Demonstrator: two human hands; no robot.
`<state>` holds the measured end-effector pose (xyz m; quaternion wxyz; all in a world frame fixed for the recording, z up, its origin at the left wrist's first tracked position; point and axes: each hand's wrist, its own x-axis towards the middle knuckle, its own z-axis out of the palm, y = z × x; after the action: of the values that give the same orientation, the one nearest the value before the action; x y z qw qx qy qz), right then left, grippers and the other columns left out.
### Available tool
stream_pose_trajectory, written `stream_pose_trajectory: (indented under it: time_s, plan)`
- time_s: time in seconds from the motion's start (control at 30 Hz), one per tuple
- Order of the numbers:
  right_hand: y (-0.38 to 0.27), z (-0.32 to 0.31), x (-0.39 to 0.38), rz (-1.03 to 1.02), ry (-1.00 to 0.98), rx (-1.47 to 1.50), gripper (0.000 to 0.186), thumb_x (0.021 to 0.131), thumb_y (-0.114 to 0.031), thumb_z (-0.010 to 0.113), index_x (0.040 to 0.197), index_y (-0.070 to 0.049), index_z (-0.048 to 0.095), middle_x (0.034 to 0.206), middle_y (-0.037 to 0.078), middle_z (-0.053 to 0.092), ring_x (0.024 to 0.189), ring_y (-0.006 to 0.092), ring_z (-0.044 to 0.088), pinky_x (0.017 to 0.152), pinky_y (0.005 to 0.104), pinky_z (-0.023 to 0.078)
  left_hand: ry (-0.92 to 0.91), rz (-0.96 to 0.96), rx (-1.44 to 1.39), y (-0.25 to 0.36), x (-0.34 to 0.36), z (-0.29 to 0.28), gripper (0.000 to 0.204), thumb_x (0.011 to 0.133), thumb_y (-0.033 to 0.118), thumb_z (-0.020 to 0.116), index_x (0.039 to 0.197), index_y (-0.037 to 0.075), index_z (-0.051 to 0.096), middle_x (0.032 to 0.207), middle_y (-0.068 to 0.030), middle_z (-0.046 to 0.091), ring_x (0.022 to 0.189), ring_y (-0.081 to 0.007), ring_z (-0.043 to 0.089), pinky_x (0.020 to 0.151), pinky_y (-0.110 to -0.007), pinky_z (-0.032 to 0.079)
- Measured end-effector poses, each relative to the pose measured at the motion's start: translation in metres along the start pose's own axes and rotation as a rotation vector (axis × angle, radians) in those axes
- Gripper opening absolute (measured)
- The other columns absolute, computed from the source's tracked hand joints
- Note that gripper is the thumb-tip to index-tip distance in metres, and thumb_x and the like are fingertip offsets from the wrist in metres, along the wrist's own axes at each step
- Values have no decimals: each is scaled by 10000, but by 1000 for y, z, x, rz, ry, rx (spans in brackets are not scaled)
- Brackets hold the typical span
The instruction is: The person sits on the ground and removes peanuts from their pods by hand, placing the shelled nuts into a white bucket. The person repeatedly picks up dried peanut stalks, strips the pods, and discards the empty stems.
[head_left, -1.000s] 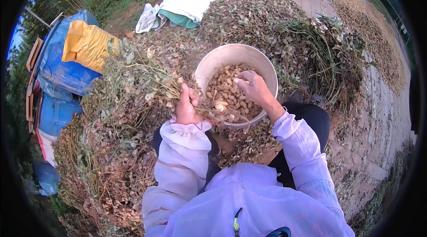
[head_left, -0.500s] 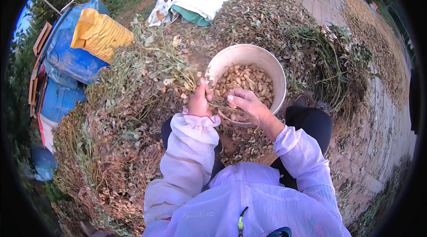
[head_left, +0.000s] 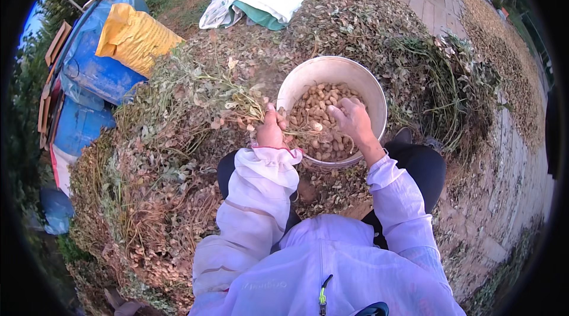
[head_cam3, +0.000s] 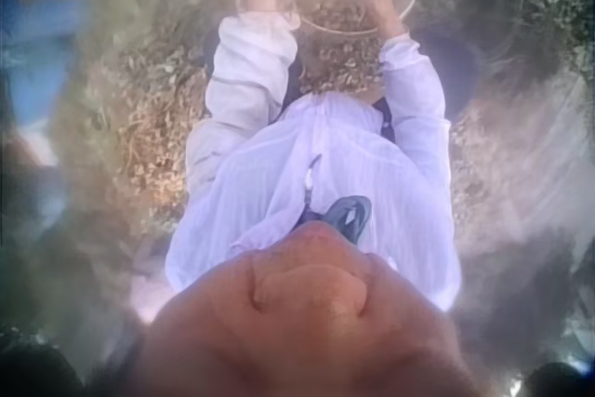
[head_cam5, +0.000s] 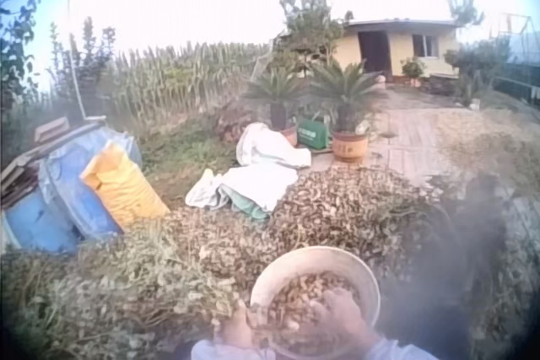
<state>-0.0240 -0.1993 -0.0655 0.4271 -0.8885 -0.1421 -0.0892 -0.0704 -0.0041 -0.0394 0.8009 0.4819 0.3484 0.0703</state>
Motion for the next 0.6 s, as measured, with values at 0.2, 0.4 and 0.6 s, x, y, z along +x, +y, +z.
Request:
stream_pose_trajectory:
  time_s: [0.2,0.4,0.6]
  plan:
    - [-46,-24,1,319,-678,764,370,779,-368,662,848,-10,603,739,30,566,605,117,534,517,278,437,-22,-18,19,-8,7,0,375,914,428,488,671,151,418,557,32,364,424,-86,337,306,-243,263]
    - [-38,-8,-2,68,-35,124,241,815,-224,587,746,1,539,603,145,545,522,269,544,500,368,442,-101,-32,-44,-12,11,-7,360,919,439,470,711,149,424,577,27,377,444,-109,341,327,-251,270]
    - [0,-9,-3,169,102,-133,235,841,-202,513,732,6,523,656,261,574,678,418,583,647,473,466,-100,-177,-156,-6,18,-11,331,915,486,446,812,172,420,593,43,383,469,-117,340,365,-274,264]
